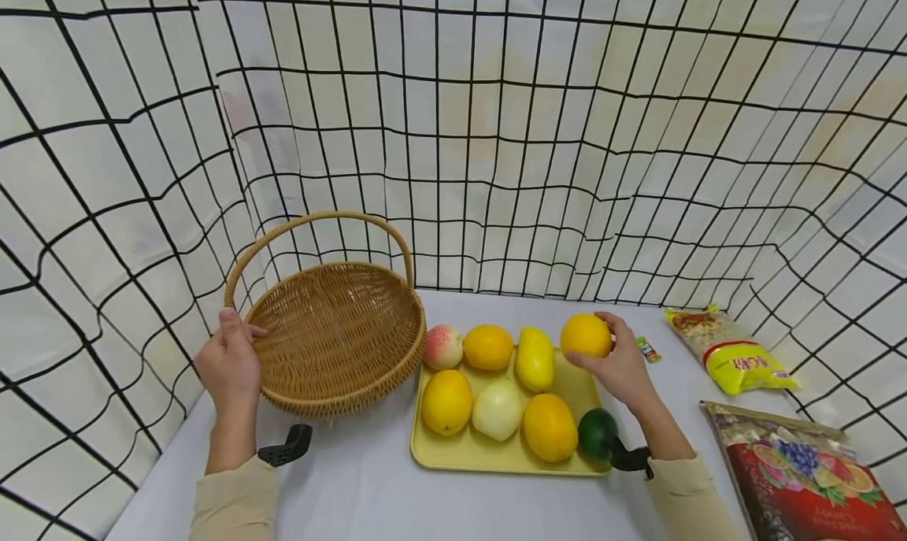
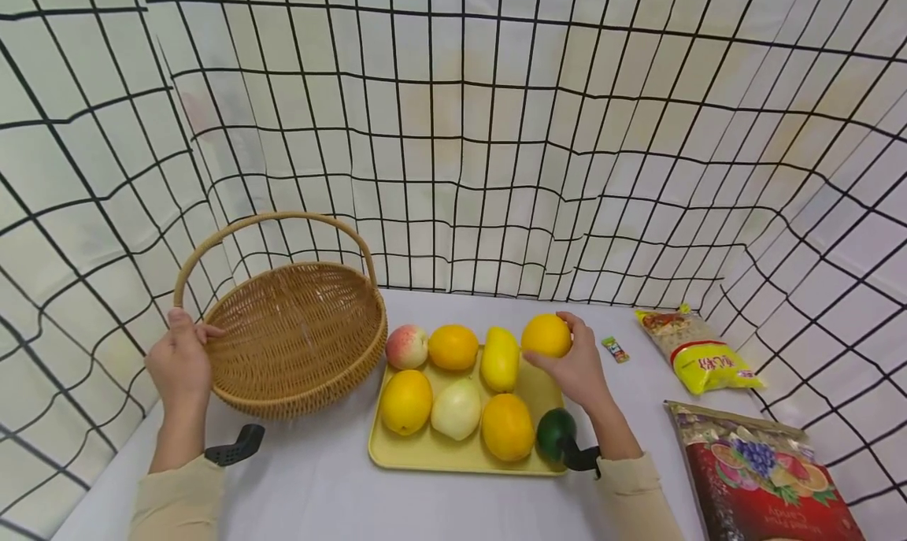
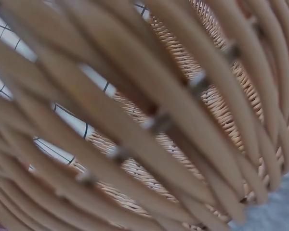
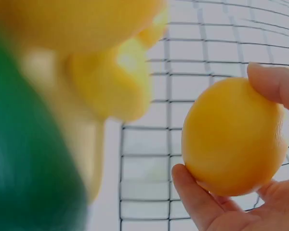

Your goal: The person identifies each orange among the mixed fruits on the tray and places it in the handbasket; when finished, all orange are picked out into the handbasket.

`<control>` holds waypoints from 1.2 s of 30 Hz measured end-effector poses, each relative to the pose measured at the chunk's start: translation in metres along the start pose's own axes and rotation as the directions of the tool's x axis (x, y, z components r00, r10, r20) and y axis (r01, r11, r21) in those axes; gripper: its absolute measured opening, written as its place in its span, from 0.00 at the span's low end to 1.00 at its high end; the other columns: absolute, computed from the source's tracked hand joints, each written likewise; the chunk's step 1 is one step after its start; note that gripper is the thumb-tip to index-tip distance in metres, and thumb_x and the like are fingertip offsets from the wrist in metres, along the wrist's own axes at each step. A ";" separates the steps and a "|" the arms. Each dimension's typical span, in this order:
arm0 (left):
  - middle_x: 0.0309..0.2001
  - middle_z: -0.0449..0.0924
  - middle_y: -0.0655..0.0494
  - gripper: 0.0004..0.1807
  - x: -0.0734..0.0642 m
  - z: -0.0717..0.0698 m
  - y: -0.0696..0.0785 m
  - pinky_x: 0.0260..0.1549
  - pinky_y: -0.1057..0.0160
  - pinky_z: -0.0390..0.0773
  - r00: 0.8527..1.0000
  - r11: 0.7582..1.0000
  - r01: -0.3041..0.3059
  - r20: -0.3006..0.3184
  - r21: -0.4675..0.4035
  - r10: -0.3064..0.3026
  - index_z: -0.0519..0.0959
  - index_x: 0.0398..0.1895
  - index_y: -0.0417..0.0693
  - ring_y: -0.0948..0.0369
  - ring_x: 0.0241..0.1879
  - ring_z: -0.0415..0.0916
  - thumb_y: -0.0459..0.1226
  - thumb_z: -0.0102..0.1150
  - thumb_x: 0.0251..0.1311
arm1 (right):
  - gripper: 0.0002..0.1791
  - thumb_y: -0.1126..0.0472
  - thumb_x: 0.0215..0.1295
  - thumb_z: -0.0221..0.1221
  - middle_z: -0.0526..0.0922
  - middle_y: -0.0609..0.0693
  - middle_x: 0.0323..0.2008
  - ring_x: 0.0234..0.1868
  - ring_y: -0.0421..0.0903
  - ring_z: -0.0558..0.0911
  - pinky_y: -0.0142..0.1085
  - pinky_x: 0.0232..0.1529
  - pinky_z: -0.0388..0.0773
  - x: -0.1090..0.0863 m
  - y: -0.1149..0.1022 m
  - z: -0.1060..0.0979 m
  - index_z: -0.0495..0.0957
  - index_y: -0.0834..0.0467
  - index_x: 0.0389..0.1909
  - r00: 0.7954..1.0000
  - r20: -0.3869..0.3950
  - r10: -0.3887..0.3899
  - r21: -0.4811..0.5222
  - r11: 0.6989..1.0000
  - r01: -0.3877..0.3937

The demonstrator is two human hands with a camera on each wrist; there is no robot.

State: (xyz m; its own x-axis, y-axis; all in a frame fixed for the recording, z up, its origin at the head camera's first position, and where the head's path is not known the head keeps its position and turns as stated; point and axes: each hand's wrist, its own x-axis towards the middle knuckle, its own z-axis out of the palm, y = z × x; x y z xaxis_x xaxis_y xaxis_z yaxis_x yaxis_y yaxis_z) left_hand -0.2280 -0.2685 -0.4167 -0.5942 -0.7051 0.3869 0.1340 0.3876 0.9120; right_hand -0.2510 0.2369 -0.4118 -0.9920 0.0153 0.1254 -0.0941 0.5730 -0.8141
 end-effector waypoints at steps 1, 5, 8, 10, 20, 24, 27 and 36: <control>0.16 0.69 0.89 0.38 0.000 0.000 0.000 0.33 0.67 0.57 1.000 1.000 -0.005 -0.005 0.007 0.005 0.67 0.15 0.33 0.71 0.20 0.64 0.56 0.37 0.74 | 0.50 0.49 0.56 0.71 0.59 0.62 0.66 0.55 0.58 0.70 0.49 0.53 0.71 0.000 -0.004 -0.001 0.52 0.58 0.73 1.000 0.001 0.015 0.031 0.999 -0.015; 0.13 0.65 0.86 0.41 -0.001 0.000 0.002 0.30 0.66 0.57 0.999 0.999 -0.036 -0.027 0.038 0.037 0.73 0.15 0.33 0.72 0.18 0.60 0.58 0.36 0.74 | 0.49 0.50 0.58 0.69 0.58 0.59 0.67 0.54 0.56 0.70 0.44 0.52 0.70 -0.003 -0.019 -0.001 0.51 0.55 0.73 0.997 0.015 0.073 0.183 0.980 -0.074; 0.13 0.64 0.85 0.42 -0.001 0.001 0.003 0.30 0.67 0.57 0.998 0.997 -0.051 -0.042 0.054 0.054 0.78 0.18 0.31 0.73 0.18 0.59 0.59 0.36 0.73 | 0.47 0.52 0.60 0.68 0.58 0.59 0.66 0.53 0.54 0.70 0.39 0.51 0.70 -0.004 -0.031 0.003 0.51 0.53 0.74 0.996 0.012 0.084 0.246 0.966 -0.085; 0.14 0.65 0.87 0.42 0.000 0.003 0.003 0.30 0.66 0.57 0.998 0.997 -0.051 -0.045 0.053 0.054 0.77 0.18 0.30 0.72 0.19 0.59 0.59 0.37 0.73 | 0.46 0.54 0.60 0.68 0.57 0.58 0.67 0.53 0.53 0.70 0.37 0.51 0.71 -0.005 -0.039 0.007 0.51 0.52 0.74 0.997 0.004 0.080 0.280 0.957 -0.078; 0.16 0.68 0.90 0.37 -0.001 0.003 0.008 0.42 0.65 0.60 0.999 0.999 0.033 0.003 0.000 -0.033 0.72 0.20 0.34 0.76 0.29 0.66 0.58 0.37 0.74 | 0.45 0.57 0.59 0.68 0.57 0.55 0.68 0.54 0.53 0.68 0.42 0.53 0.69 0.000 -0.069 0.036 0.53 0.50 0.73 1.000 -0.005 0.026 0.382 0.924 -0.022; 0.23 0.71 0.84 0.37 -0.002 0.004 0.009 0.49 0.57 0.62 0.999 0.998 0.050 0.009 -0.026 -0.050 0.72 0.23 0.32 0.68 0.38 0.71 0.57 0.38 0.73 | 0.45 0.58 0.58 0.69 0.58 0.54 0.67 0.53 0.53 0.69 0.43 0.53 0.69 0.000 -0.075 0.044 0.55 0.49 0.72 1.000 0.000 0.020 0.396 0.918 -0.018; 0.33 0.74 0.68 0.35 -0.002 0.005 0.009 0.52 0.50 0.63 1.000 1.000 0.022 -0.002 -0.005 -0.022 0.72 0.24 0.32 0.55 0.47 0.73 0.56 0.40 0.73 | 0.45 0.57 0.57 0.70 0.59 0.54 0.66 0.53 0.54 0.70 0.43 0.53 0.70 0.002 -0.078 0.049 0.56 0.48 0.72 1.000 0.008 0.015 0.395 0.918 -0.017; 0.50 0.82 0.44 0.37 -0.001 0.003 0.007 0.41 0.60 0.60 0.998 0.994 0.045 0.047 0.100 -0.050 0.75 0.26 0.34 0.46 0.51 0.75 0.59 0.34 0.74 | 0.46 0.55 0.54 0.72 0.62 0.52 0.64 0.53 0.53 0.71 0.44 0.50 0.73 0.004 -0.091 0.061 0.58 0.47 0.71 0.999 0.012 -0.052 0.379 0.924 0.044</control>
State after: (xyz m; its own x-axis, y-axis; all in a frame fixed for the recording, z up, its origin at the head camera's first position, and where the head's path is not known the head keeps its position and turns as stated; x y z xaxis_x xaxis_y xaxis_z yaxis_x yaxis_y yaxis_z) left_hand -0.2287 -0.2627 -0.4108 -0.6371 -0.6948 0.3337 0.0268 0.4127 0.9105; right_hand -0.2518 0.1348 -0.3724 -0.9866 -0.0245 0.1612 -0.1626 0.2197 -0.9619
